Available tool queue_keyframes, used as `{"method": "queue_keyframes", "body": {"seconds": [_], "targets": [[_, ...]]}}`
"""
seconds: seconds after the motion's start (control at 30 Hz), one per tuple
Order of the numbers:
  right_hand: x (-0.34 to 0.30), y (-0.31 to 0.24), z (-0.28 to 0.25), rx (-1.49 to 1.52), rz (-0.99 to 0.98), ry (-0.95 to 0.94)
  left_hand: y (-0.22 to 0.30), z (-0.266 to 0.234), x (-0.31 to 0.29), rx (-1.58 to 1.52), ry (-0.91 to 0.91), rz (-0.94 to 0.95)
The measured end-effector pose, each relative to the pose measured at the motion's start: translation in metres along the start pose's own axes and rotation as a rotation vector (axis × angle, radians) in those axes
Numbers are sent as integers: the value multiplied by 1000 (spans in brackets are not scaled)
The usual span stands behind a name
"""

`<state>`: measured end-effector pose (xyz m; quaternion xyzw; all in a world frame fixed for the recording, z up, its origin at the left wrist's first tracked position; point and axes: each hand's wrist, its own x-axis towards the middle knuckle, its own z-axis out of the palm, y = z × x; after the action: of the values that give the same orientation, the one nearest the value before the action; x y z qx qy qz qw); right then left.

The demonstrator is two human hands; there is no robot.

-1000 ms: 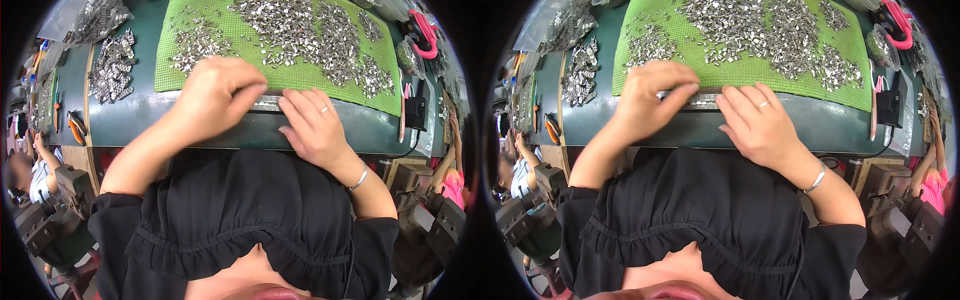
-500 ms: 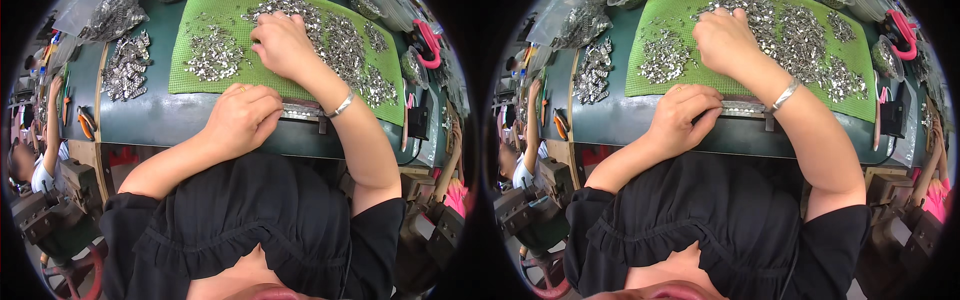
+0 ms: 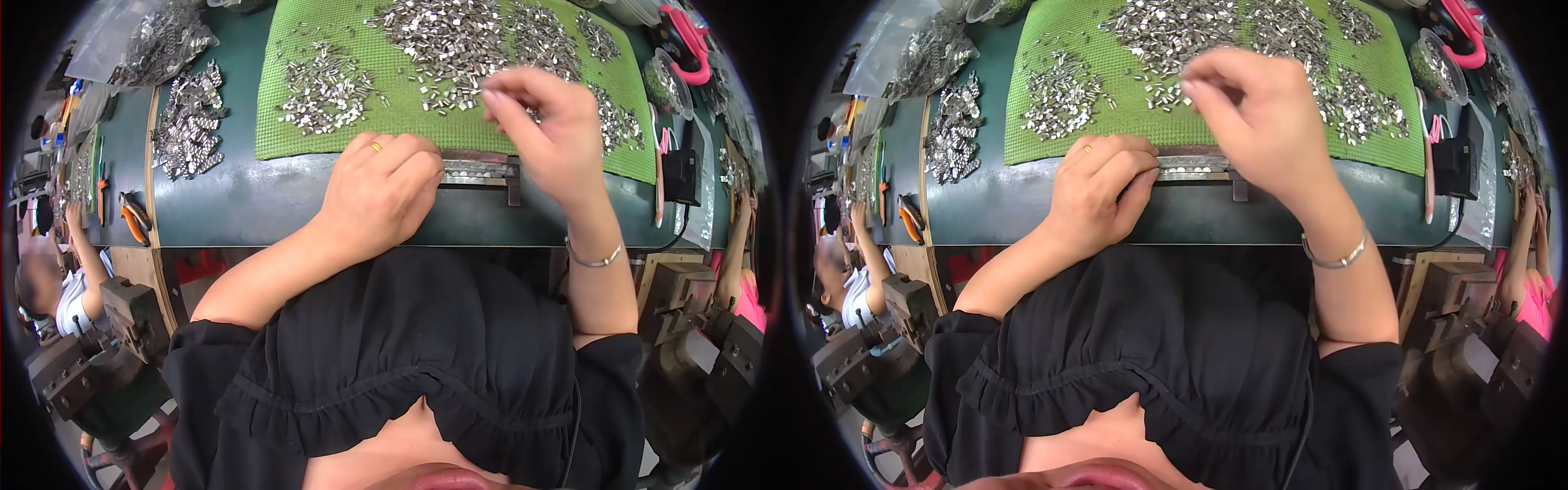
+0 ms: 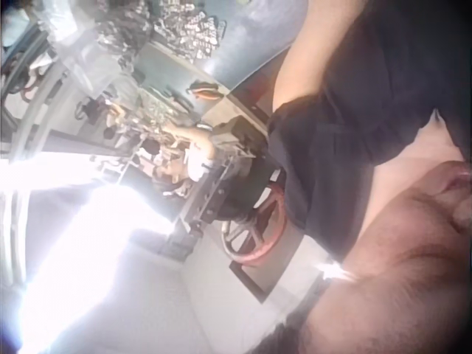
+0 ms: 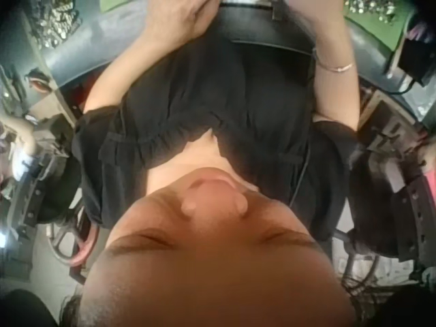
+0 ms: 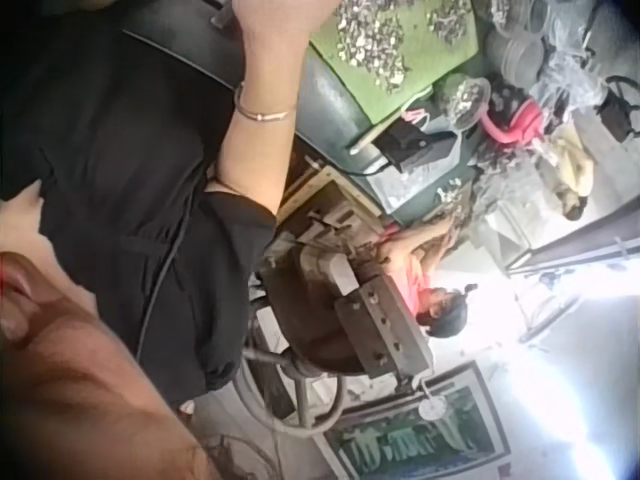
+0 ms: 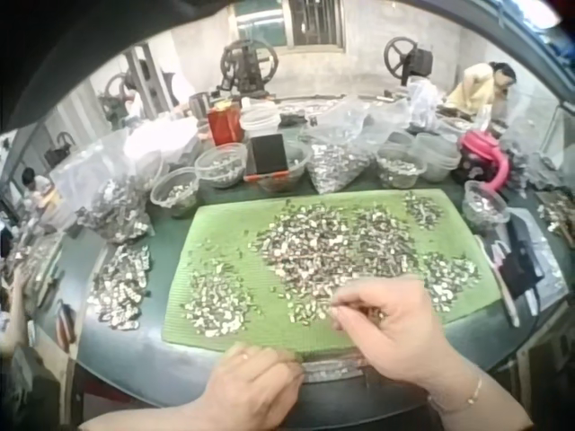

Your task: Placing small metal components into a jig for assembly.

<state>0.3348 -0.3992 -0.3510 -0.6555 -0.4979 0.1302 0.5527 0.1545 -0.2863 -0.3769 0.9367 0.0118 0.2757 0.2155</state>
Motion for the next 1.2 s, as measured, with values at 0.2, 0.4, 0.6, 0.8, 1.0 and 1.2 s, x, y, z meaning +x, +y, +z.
{"method": "queue_keyframes", "body": {"seconds": [0.2, 0.4, 0.6, 0.8, 1.0, 1.2], "targets": [[-55, 6, -20, 395, 214, 12, -12, -4, 4, -187, -68, -33], [-50, 6, -19, -22, -42, 92, -5, 0, 1, -65, 8, -5], [-50, 12, -5, -260, -305, 107, 1, -16, 10, 137, -138, 159], [-44, 0, 9, -208, -358, 17, 4, -22, 14, 153, -244, 216], [-40, -7, 22, -79, -132, -146, 4, -25, -6, 100, -235, 102], [-38, -10, 29, -280, -152, -226, -1, -20, -24, 1, -164, -76]]}}
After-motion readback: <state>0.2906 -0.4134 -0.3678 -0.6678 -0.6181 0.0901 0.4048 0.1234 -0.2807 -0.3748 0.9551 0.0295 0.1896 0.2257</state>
